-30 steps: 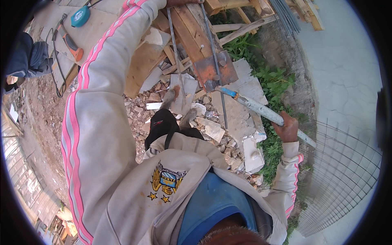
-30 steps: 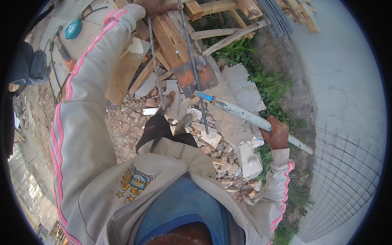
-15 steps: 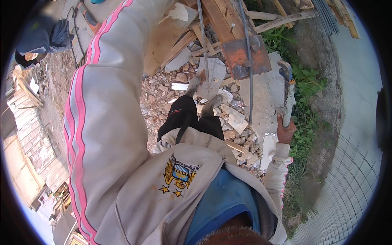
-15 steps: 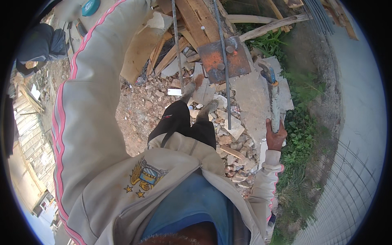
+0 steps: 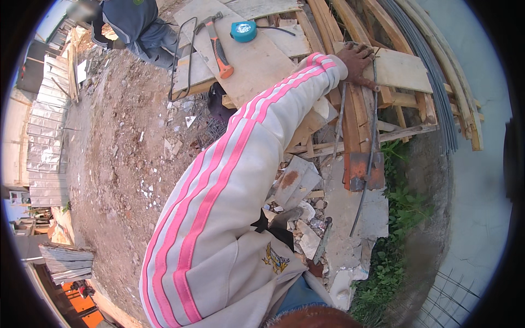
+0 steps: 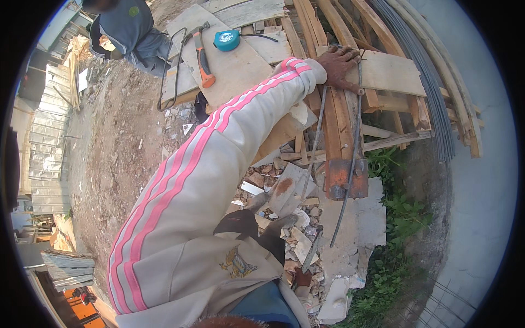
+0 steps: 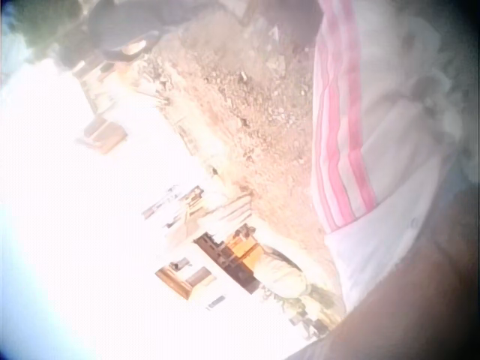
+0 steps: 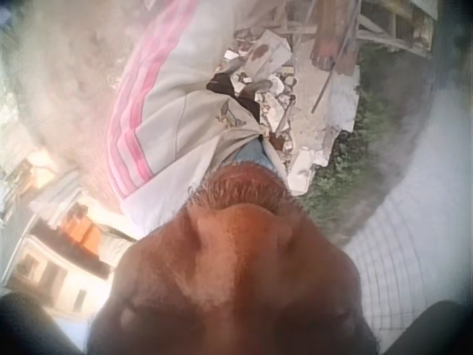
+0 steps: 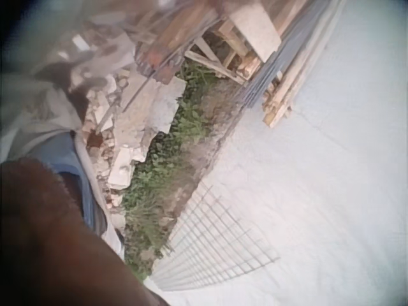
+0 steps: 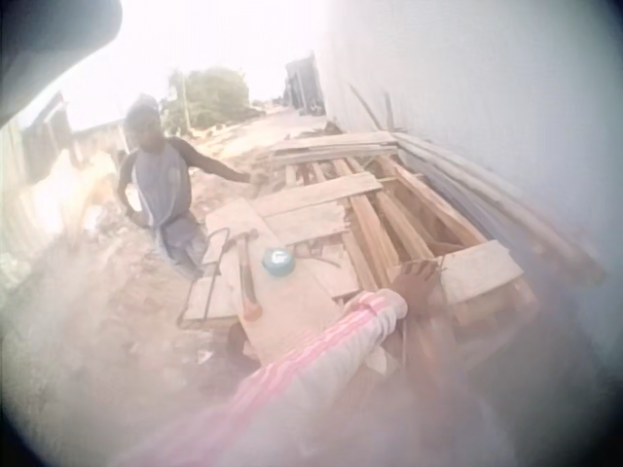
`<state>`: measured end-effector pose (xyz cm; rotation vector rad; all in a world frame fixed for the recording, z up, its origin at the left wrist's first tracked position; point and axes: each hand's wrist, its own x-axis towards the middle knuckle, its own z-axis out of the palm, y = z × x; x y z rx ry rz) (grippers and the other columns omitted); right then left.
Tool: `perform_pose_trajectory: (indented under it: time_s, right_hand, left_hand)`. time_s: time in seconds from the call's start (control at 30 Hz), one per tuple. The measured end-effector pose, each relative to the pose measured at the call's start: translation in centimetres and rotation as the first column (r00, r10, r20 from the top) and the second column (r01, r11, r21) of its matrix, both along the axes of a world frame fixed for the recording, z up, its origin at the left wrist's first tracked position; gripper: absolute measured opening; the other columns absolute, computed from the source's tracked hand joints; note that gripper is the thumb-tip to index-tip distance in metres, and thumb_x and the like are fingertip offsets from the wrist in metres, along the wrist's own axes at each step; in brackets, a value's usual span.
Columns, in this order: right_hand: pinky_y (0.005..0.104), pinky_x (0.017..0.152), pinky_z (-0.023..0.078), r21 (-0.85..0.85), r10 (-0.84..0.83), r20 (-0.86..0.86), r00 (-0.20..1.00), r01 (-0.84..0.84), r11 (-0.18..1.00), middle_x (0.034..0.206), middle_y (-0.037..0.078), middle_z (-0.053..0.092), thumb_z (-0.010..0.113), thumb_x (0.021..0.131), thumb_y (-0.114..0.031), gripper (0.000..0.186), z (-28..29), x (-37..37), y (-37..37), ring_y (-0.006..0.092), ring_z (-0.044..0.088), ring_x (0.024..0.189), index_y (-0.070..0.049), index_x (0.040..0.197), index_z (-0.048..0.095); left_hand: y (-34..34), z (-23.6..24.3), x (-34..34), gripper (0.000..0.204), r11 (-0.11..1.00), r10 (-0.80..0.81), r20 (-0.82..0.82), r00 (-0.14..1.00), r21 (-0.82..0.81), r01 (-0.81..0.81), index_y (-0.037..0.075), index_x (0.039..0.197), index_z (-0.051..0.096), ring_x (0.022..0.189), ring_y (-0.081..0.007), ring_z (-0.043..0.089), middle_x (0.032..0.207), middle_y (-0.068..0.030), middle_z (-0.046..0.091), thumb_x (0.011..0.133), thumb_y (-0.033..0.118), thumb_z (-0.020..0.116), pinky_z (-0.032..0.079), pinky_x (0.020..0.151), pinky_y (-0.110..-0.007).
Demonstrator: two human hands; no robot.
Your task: The person uses a crowbar to bend a metal rod over a wooden plank. They repeatedly reposition the rod and apply leverage to create a curve. The person handles the rod and crowbar throughout the clip.
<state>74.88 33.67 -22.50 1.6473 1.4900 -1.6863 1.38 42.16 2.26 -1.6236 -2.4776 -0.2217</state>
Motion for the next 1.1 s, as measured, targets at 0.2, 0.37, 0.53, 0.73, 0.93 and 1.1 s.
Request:
perform_pose_trajectory:
  time_s: [0.2,0.37,0.53,0.73,0.93,1.1]
  right_hand:
    - [0.0341,0.039,0.046,-0.063,-0.013,0.120,0.993,0.021,0.998,0.066,0.007,0.061,0.074,0.082,-0.013,0.021,3.9,0.7,-1.9,0.0175,0.054,0.042,-0.003,0.094,0.061]
    - [0.0350,0.041,0.048,-0.074,-0.166,0.113,0.980,0.175,0.982,0.069,0.009,0.064,0.072,0.083,-0.011,0.022,7.7,3.2,-1.6,0.0190,0.056,0.044,-0.002,0.101,0.063]
    - [0.0262,0.045,0.047,0.015,-0.262,-0.363,0.894,0.287,0.958,0.073,0.003,0.058,0.067,0.090,-0.008,0.031,19.5,-2.3,4.4,0.0106,0.053,0.051,-0.003,0.118,0.054]
    - [0.0319,0.057,0.049,0.471,-0.286,-0.137,0.948,0.316,0.823,0.075,0.005,0.063,0.078,0.086,-0.021,0.030,13.6,5.3,-1.6,0.0144,0.058,0.060,0.000,0.105,0.068]
    - [0.0311,0.072,0.052,0.553,-0.255,-0.027,0.966,0.227,0.802,0.085,0.007,0.070,0.077,0.086,-0.019,0.033,18.2,3.6,0.0,0.0136,0.063,0.076,0.003,0.109,0.069]
    - [0.0271,0.066,0.047,0.617,-0.161,-0.177,0.971,0.237,0.751,0.076,-0.001,0.061,0.075,0.088,-0.012,0.022,21.8,4.1,4.3,0.0078,0.054,0.071,0.002,0.102,0.066]
  left_hand:
    - [0.2,0.9,1.0,0.125,1.000,0.003,0.048,0.999,-0.003,-0.003,0.000,0.155,0.031,0.153,-0.0375,0.018,0.163,-0.0194,0.027,0.074,0.095,0.040,0.015,0.123,-0.054]
    - [2.2,-0.1,1.5,0.128,0.999,0.024,0.005,1.000,-0.035,-0.024,0.001,0.157,0.028,0.153,-0.0355,0.018,0.165,-0.0173,0.025,0.073,0.097,0.037,0.013,0.124,-0.054]
    - [0.1,0.7,-0.2,0.113,0.998,-0.008,0.011,1.000,-0.057,0.009,-0.001,0.156,0.029,0.152,-0.0403,0.021,0.163,-0.0248,0.025,0.082,0.080,0.054,0.016,0.123,-0.051]
    - [1.8,0.0,-0.3,0.110,0.994,-0.062,0.027,0.998,-0.088,0.064,0.000,0.157,0.025,0.153,-0.0408,0.016,0.164,-0.0241,0.021,0.084,0.077,0.054,0.014,0.124,-0.049]
    - [2.2,-0.8,-2.0,0.107,0.993,-0.045,-0.029,0.999,-0.109,0.042,-0.001,0.157,0.024,0.153,-0.0402,0.017,0.164,-0.0236,0.022,0.087,0.074,0.054,0.015,0.125,-0.048]
    - [2.0,0.1,-0.8,0.099,0.993,-0.066,-0.023,0.998,-0.101,0.063,-0.003,0.155,0.029,0.152,-0.0395,0.018,0.163,-0.0244,0.024,0.090,0.067,0.057,0.016,0.124,-0.047]
